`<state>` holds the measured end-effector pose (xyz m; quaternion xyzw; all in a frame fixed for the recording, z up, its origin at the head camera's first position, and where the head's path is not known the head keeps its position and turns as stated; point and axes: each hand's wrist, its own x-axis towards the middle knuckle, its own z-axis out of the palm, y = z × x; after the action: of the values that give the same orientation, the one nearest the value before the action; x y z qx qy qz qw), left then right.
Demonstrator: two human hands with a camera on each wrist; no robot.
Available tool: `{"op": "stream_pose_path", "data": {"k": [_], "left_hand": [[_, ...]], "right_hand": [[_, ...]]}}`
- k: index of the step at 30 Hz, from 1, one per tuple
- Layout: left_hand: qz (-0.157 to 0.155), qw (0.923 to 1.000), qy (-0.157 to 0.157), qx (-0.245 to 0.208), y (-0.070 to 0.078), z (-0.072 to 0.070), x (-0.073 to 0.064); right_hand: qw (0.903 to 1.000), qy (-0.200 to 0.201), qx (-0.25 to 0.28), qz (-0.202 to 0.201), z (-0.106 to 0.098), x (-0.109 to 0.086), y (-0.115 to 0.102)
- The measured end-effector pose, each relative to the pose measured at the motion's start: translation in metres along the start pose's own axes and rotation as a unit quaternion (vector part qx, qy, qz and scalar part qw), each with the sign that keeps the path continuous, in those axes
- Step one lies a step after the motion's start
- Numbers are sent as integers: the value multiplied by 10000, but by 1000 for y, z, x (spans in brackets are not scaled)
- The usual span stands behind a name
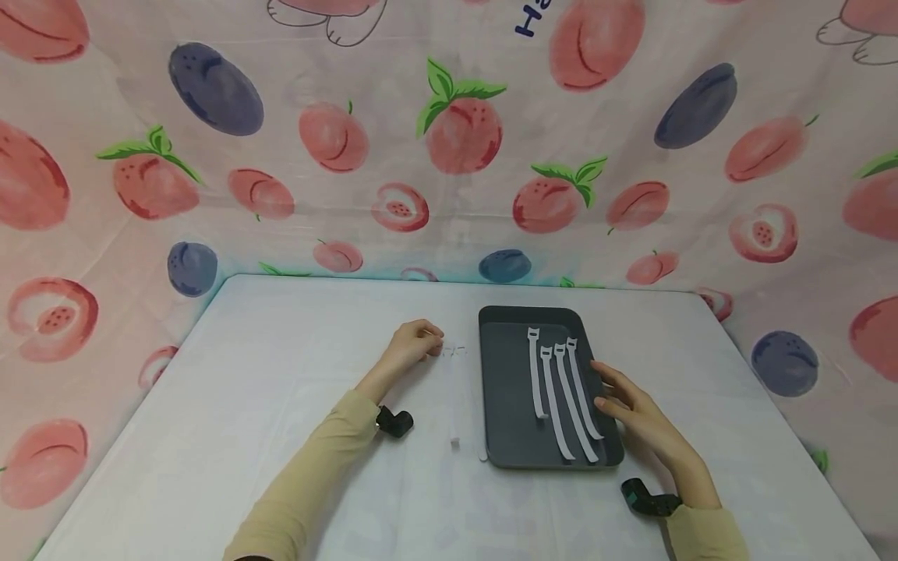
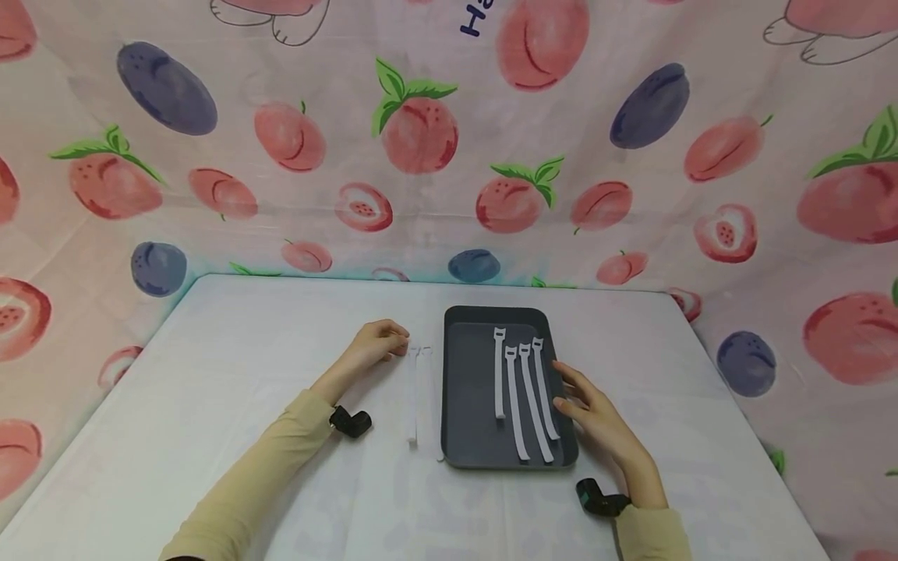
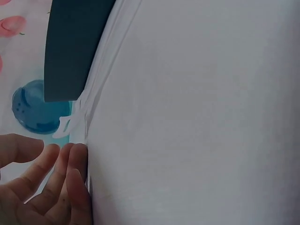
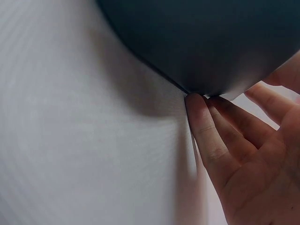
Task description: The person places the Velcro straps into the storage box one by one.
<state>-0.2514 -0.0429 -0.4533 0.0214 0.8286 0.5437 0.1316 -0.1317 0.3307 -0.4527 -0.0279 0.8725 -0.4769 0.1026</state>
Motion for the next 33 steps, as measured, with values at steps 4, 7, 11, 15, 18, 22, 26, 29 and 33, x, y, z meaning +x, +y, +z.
{"op": "stream_pose_path", "data": {"k": [4, 7, 11, 15, 18, 22, 26, 29, 33], "left_hand": [[60, 9998, -60, 186, 1, 2, 2], [75, 9994, -106, 312, 0, 3, 3], [75, 9989, -141, 431, 1, 4, 5], [111, 9986, -168, 496, 1, 6, 6], [166, 9983, -172, 538, 0, 7, 6], [208, 9980, -145, 580, 0, 7, 5], [193, 9978, -144, 610, 0, 8, 5], [161, 9982, -170, 550, 1, 8, 4], [143, 9988, -176, 426, 2, 8, 2]], "right_hand": [[10000, -41, 47, 28, 0, 0, -1], [9999, -70, 81, 18, -1, -1, -1], [9999, -82, 87, -8, -1, -1, -1], [9999, -74, 80, 6, -1, -1, -1], [9999, -71, 80, -17, -2, -1, -1], [9999, -73, 87, -26, -1, -2, -1], [9999, -73, 92, 21, -1, -1, -2], [10000, -59, 66, 46, -1, -1, -2], [10000, -33, 26, 15, 0, -1, -2]]}}
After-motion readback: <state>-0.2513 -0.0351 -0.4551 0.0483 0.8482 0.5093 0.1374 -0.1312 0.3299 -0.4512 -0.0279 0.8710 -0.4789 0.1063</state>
